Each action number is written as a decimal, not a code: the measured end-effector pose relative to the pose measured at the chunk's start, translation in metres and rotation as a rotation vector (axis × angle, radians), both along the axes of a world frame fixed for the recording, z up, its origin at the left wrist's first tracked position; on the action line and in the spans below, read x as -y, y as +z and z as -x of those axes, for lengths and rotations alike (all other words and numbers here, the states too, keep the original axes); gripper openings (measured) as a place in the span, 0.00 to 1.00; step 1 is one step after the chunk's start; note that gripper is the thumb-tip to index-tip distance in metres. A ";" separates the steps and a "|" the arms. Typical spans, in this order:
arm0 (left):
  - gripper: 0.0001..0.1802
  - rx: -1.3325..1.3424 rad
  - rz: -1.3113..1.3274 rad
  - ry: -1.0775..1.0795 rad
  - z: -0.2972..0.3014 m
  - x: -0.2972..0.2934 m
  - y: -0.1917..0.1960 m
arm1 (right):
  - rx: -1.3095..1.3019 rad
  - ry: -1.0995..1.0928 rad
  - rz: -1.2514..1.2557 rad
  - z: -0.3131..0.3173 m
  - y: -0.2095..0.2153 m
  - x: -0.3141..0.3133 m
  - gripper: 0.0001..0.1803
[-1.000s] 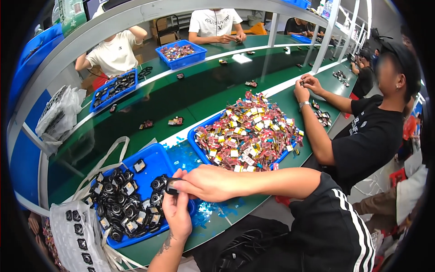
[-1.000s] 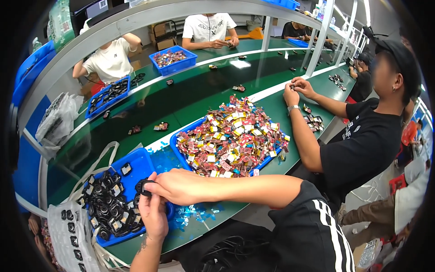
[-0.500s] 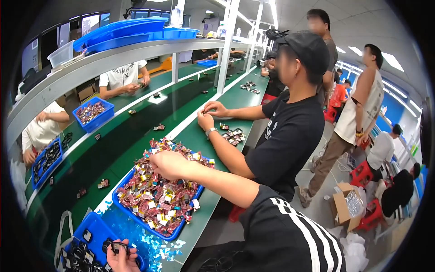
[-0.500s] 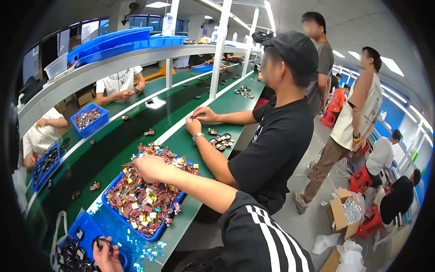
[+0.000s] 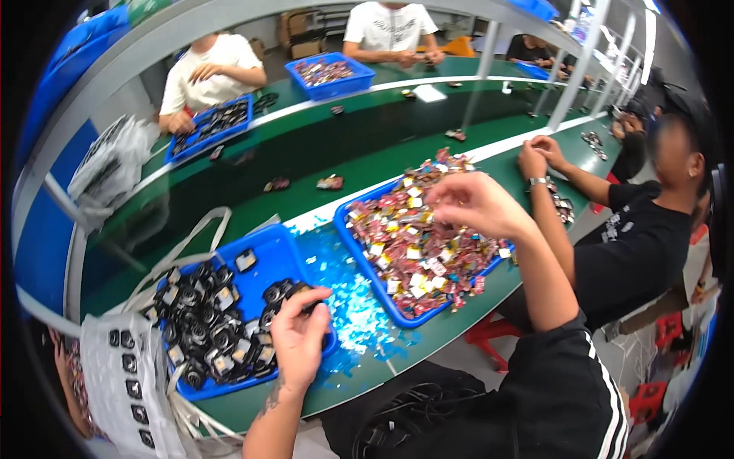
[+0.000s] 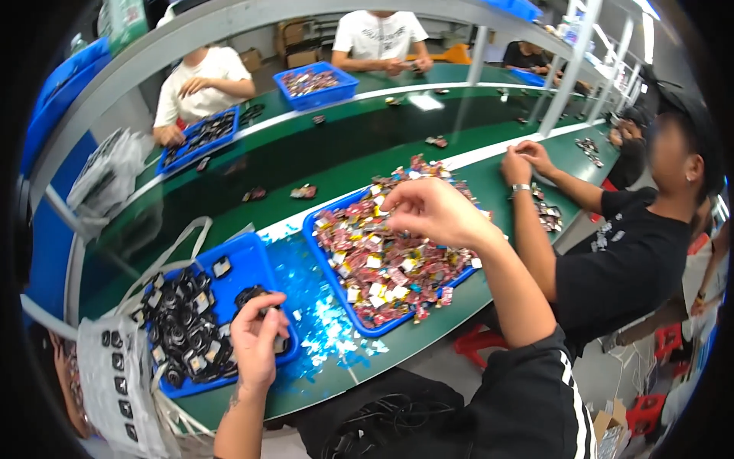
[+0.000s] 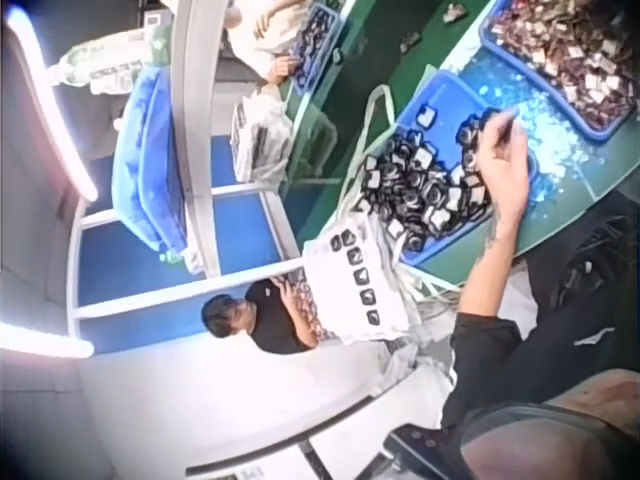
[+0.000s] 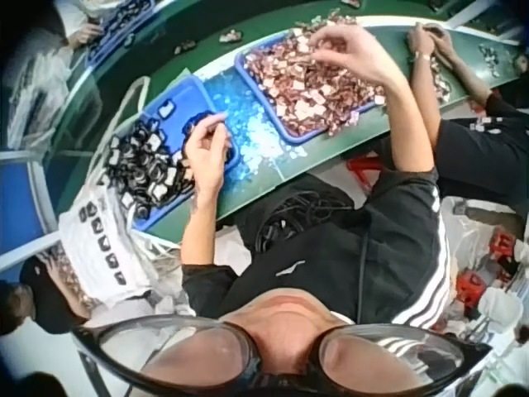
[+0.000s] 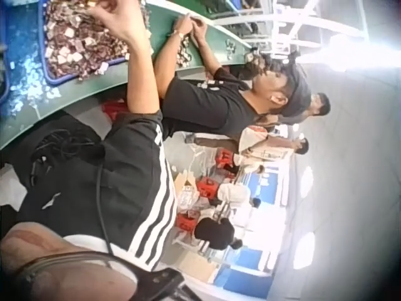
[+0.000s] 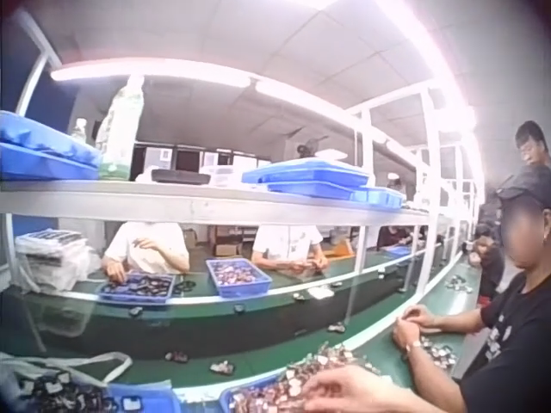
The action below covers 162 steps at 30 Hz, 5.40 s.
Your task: The recorder is assembling small electronic components, specifically attaching small parts or batteries to camera-like modules on a factory assembly line.
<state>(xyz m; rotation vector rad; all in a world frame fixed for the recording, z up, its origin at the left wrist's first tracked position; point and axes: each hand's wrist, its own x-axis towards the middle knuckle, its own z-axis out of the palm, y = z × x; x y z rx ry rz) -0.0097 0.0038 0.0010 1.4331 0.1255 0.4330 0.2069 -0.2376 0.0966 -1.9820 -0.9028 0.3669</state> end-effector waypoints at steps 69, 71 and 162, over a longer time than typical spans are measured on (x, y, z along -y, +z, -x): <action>0.24 -0.083 0.447 -0.114 -0.005 0.000 -0.002 | 0.407 -0.086 -0.448 0.125 -0.079 -0.118 0.13; 0.24 -0.061 0.450 -0.120 -0.006 0.000 0.001 | 0.263 -0.078 -0.396 0.126 -0.073 -0.112 0.13; 0.09 -0.117 -0.021 -0.179 -0.001 0.007 0.000 | -0.364 -0.036 -0.372 0.130 -0.075 -0.068 0.13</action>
